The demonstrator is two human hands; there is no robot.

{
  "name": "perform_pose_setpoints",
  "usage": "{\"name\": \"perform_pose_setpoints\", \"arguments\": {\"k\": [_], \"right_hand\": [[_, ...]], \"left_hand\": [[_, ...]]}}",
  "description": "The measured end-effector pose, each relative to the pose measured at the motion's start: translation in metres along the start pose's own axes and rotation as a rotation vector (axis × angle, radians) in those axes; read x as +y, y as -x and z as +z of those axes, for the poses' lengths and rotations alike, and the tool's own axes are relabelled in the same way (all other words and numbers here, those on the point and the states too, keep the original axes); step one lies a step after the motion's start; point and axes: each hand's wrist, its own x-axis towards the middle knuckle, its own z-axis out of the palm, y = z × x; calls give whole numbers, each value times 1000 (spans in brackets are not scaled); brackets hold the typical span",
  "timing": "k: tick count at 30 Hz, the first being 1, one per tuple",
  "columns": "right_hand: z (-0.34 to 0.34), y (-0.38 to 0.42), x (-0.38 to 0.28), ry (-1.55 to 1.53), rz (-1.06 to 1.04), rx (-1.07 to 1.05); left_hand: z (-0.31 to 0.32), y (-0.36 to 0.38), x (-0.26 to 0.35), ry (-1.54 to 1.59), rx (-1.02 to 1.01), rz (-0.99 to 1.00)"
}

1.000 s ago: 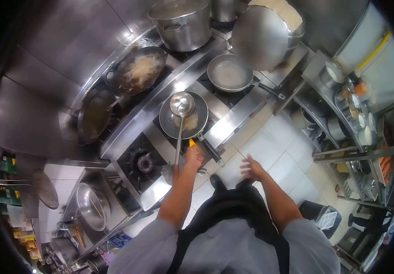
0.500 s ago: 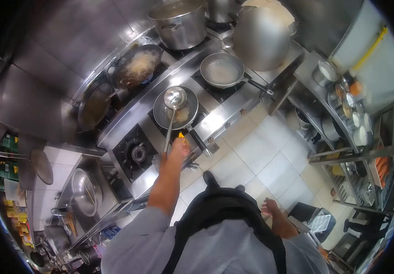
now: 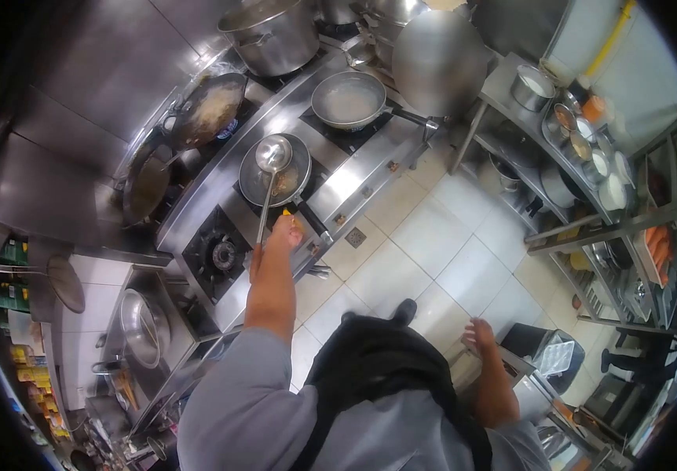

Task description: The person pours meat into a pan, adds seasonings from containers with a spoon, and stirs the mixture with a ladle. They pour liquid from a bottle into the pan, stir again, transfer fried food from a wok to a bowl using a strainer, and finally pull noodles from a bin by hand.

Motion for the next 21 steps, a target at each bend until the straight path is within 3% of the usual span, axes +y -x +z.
{"name": "perform_pose_setpoints", "arguments": {"k": [3,6,8,10,13,15,16,18,20,21], "right_hand": [[-38,26,60,-187,185,114],[-50,52,117,-25,323,138],[-40,65,138,114,362,95],[-17,72,146,239,354,16],[20,77,142,405,305,-103],[45,83,130,496,263,-158],[57,85,126,527,237,-167],[81,83,104,592,186,-197],[100,80,82,642,134,-207],[107,81,70,671,106,-213]], "left_hand": [[-3,-17,2,104,-124,-31],[-12,-25,-16,163,-145,-1],[-24,-9,-41,149,-291,100],[-34,32,-76,78,-201,123],[-111,79,-154,-40,-493,126],[-171,134,-171,-66,-558,58],[-200,150,-177,73,-549,45],[-240,172,-166,238,-533,30],[-262,180,-131,236,-419,150],[-269,172,-112,200,-490,190]]}}
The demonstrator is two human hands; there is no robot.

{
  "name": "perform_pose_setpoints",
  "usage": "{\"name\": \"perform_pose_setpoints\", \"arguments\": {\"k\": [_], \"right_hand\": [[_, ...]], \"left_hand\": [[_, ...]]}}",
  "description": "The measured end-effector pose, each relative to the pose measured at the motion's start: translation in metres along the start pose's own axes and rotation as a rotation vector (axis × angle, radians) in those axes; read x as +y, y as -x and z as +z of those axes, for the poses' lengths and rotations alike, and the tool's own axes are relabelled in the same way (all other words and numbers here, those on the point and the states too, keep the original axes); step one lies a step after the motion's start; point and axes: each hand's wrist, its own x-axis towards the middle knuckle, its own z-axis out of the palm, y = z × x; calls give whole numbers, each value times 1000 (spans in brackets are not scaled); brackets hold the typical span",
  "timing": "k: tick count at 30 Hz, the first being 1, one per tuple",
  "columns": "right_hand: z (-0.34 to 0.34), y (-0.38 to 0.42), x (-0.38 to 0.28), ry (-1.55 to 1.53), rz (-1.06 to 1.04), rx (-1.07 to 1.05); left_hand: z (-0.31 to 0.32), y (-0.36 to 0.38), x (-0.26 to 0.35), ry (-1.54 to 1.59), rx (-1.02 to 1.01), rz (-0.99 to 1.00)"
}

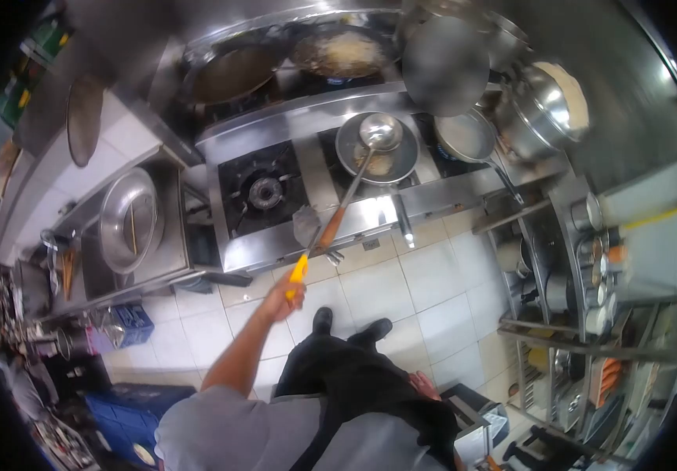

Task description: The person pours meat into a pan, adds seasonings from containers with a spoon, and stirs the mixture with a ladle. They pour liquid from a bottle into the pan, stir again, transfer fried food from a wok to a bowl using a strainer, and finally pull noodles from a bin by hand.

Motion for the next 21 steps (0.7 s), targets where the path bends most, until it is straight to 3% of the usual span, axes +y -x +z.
{"name": "perform_pose_setpoints", "arguments": {"k": [5,9,13,16,21], "right_hand": [[12,12,-44,109,-11,16],[15,24,-59,175,9,34],[21,27,-62,213,43,42],[21,27,-63,240,61,44],[24,27,-60,249,73,43]], "left_hand": [[29,-74,96,-333,-79,18],[50,-147,125,-448,34,62],[49,-232,123,-603,49,108],[67,-250,123,-803,167,106],[67,-274,107,-779,207,132]]}}
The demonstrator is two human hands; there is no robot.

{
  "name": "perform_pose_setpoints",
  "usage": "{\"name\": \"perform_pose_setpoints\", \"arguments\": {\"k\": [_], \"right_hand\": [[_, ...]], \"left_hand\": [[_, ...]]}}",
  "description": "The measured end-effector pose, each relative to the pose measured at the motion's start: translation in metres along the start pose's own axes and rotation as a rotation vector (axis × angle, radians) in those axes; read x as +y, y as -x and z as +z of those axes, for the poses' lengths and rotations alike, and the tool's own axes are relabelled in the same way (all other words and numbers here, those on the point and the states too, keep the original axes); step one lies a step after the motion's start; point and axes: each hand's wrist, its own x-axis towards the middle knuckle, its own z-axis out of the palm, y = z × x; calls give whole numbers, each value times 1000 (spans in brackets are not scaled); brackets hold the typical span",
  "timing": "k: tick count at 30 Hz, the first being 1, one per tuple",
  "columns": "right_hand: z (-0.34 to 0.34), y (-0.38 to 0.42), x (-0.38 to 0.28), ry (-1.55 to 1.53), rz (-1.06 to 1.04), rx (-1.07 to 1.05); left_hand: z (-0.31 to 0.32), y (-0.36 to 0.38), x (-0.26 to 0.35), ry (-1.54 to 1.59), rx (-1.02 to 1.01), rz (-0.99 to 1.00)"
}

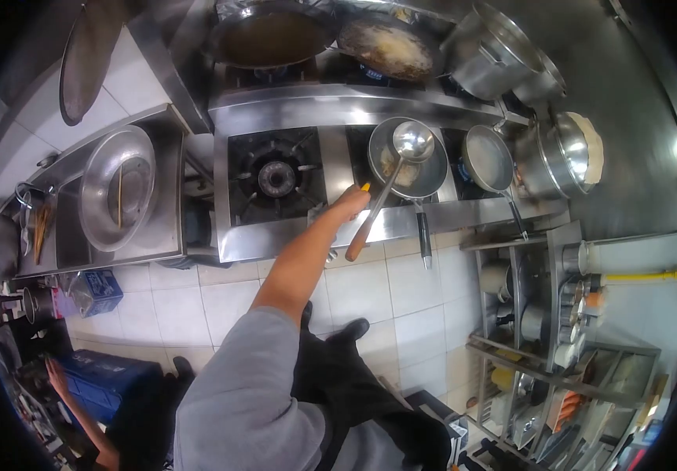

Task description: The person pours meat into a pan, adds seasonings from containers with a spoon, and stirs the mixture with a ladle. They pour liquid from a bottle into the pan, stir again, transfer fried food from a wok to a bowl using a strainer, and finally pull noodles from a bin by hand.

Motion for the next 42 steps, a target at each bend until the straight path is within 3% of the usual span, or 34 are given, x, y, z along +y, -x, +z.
{"name": "perform_pose_setpoints", "arguments": {"k": [8,14,20,22,25,33,36,39,40,41,42], "right_hand": [[7,-3,-1,11,-12,-7],[10,-2,2,32,-22,-14],[13,0,2,42,-34,-17],[13,-1,2,42,-34,-14],[13,-2,5,37,-31,-12],[17,-3,15,49,-43,-28],[14,-4,24,132,-163,-60],[14,4,-1,506,-684,-93],[14,7,-43,600,-589,-70],[25,-5,-82,-173,-114,-204],[30,-31,-116,-275,-80,-269]], "left_hand": [[-4,5,6,-170,-67,-42],[-1,28,29,-197,42,-90],[3,-23,-1,-252,143,9],[-7,-9,11,7,-69,-94],[-11,2,15,196,-85,-150],[-16,17,21,266,-121,-177],[-15,21,22,238,-137,-140],[-15,19,8,185,-227,-139],[-17,25,8,177,-266,-179],[-17,32,8,189,-263,-239],[-19,42,10,210,-269,-240]]}}
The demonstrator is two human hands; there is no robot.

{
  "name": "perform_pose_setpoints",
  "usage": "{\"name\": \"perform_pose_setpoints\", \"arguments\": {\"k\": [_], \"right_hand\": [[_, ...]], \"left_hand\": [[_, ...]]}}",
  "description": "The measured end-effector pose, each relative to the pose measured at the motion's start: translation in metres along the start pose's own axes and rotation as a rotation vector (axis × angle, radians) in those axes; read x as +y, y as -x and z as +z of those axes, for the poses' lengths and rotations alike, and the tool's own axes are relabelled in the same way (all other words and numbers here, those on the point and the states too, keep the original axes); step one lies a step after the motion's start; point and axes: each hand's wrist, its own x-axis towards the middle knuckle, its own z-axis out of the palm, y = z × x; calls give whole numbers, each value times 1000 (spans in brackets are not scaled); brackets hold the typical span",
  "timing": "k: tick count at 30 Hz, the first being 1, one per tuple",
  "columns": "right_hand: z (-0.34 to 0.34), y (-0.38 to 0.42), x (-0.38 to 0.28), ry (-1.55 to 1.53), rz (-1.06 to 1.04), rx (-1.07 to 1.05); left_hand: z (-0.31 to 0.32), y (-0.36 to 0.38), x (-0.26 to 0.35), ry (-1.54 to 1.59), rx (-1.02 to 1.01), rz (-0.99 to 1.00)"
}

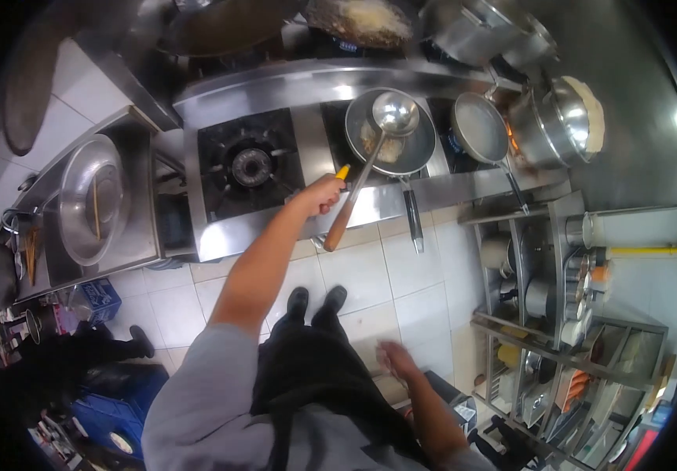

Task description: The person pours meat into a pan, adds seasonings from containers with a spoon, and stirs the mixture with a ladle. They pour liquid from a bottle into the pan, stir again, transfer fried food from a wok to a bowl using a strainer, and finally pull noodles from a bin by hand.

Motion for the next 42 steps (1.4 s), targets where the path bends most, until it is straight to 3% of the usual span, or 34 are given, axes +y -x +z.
{"name": "perform_pose_setpoints", "arguments": {"k": [4,8,10,12,14,15,16,18,21,23,25,29,35,42], "right_hand": [[22,-169,-98,-216,-133,-138],[77,-269,-191,-674,-92,9],[86,-302,-202,-670,-304,-201],[97,-308,-205,-761,-283,-38],[93,-310,-195,-730,-447,-166],[91,-317,-194,-732,-443,-137],[87,-324,-193,-727,-439,-121],[80,-336,-189,-739,-421,-84],[81,-330,-196,-718,-405,-59],[93,-313,-207,-688,-403,-58],[104,-297,-216,-745,-406,-18],[108,-299,-213,-794,-449,29],[95,-339,-218,-783,-262,-45],[105,-358,-210,-774,-377,10]], "left_hand": [[0,17,-19,199,-23,-8],[-3,29,-33,241,-88,88],[0,26,-32,109,-8,104],[4,25,-28,-65,118,143],[1,-3,-36,-306,226,265],[6,-7,-35,-521,422,357],[6,-4,-27,-511,433,356],[6,-4,-10,-819,296,350],[8,-67,-25,-794,306,287],[9,-55,-12,-789,307,257],[15,-14,14,-554,405,92],[11,-19,11,-583,391,135],[4,-19,5,-622,397,156],[5,-18,0,-650,363,141]]}}
